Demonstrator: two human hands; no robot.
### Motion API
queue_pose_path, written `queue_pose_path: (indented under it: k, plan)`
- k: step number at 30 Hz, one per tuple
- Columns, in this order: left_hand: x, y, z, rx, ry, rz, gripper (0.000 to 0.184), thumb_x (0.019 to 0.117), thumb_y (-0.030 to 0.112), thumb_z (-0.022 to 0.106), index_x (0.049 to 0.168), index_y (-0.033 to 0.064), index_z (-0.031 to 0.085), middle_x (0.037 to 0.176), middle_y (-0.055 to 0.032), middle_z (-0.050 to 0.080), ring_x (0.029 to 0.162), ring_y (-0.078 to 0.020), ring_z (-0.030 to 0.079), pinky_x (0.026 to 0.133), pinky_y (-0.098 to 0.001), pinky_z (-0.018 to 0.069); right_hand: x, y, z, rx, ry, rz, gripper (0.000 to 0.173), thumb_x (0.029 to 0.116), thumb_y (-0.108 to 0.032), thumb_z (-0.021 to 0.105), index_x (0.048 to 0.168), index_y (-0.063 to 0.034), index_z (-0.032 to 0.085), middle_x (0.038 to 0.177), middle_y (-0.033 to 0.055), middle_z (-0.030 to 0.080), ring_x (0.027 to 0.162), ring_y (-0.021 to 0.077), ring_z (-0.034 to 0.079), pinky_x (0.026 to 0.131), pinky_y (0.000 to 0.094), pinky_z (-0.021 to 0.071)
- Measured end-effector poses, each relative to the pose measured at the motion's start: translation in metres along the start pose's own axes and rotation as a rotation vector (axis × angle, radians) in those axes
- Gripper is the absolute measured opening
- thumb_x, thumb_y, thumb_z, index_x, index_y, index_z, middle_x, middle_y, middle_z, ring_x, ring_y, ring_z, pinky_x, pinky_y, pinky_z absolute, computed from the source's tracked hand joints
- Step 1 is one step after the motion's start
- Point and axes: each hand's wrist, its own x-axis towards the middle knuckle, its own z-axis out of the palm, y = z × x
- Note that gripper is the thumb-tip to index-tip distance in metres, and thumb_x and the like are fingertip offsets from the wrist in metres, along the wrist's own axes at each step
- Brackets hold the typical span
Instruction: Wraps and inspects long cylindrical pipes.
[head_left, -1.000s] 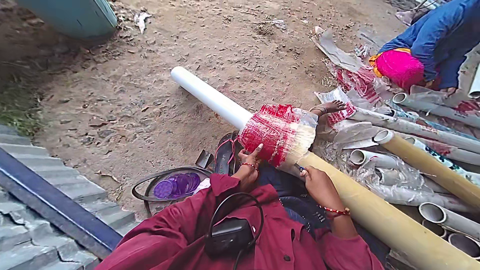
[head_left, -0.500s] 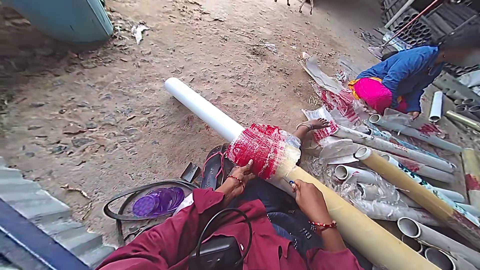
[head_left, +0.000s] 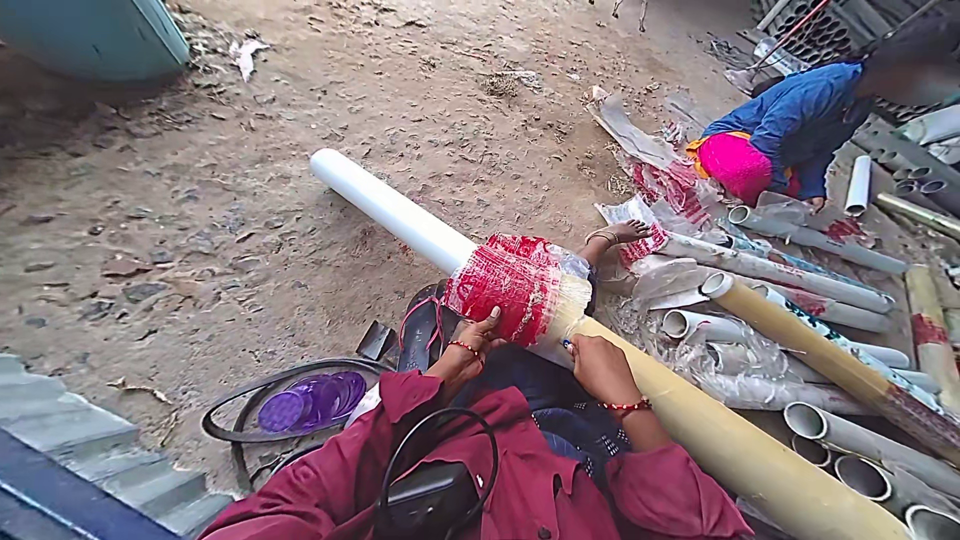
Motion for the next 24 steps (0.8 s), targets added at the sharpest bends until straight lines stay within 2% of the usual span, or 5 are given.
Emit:
queue_pose_path:
  k: [4,10,15,19,24]
  plan:
    - [0.000,0.004,-0.001,0.003,-0.001,0.011,0.018,0.1053,0.008,0.054,0.121,0.0014,0.048,0.094,-0.0101,0.067,0.076,-0.0167,0.071,0.066,-0.0321,0.0608,-0.004,0.007,0.002,-0.001,-0.006,-0.019,0.030,0.1103,-0.016,0.043,0.115,0.0039,0.065,0.112,0.0248,0.070,0.114,0.0385,0.067,0.095,0.0530,0.0494]
    - [0.001,0.002,0.001,0.010,0.008,0.017,0.019,0.1048,0.008,0.055,0.122,0.0017,0.048,0.094,-0.0097,0.068,0.076,-0.0161,0.071,0.066,-0.0312,0.0607,-0.001,-0.007,-0.001,-0.041,-0.035,0.003,0.027,0.1081,-0.012,0.045,0.117,0.0052,0.064,0.118,0.0254,0.069,0.118,0.0385,0.065,0.097,0.0531,0.0491]
    - [0.001,0.004,0.000,0.015,0.026,0.020,0.018,0.1046,0.008,0.056,0.120,0.0016,0.049,0.093,-0.0097,0.067,0.075,-0.0161,0.071,0.065,-0.0318,0.0603,-0.009,0.001,0.004,-0.028,-0.032,-0.006,0.029,0.1097,-0.015,0.044,0.114,0.0035,0.065,0.112,0.0242,0.070,0.114,0.0382,0.067,0.094,0.0529,0.0499]
    - [0.000,0.003,0.002,0.024,0.036,0.009,0.022,0.1049,0.008,0.055,0.123,0.0006,0.048,0.095,-0.0106,0.066,0.076,-0.0161,0.070,0.065,-0.0315,0.0598,-0.005,-0.010,0.002,-0.052,-0.045,0.017,0.028,0.1080,-0.011,0.045,0.117,0.0051,0.065,0.118,0.0255,0.069,0.118,0.0388,0.065,0.096,0.0531,0.0493]
    - [-0.004,0.009,0.007,0.020,0.064,-0.007,0.020,0.1042,0.009,0.057,0.121,0.0005,0.048,0.093,-0.0104,0.065,0.074,-0.0159,0.069,0.063,-0.0311,0.0590,-0.006,-0.001,0.008,0.009,-0.030,-0.013,0.030,0.1100,-0.016,0.043,0.116,0.0046,0.065,0.114,0.0252,0.069,0.116,0.0384,0.066,0.096,0.0532,0.0493]
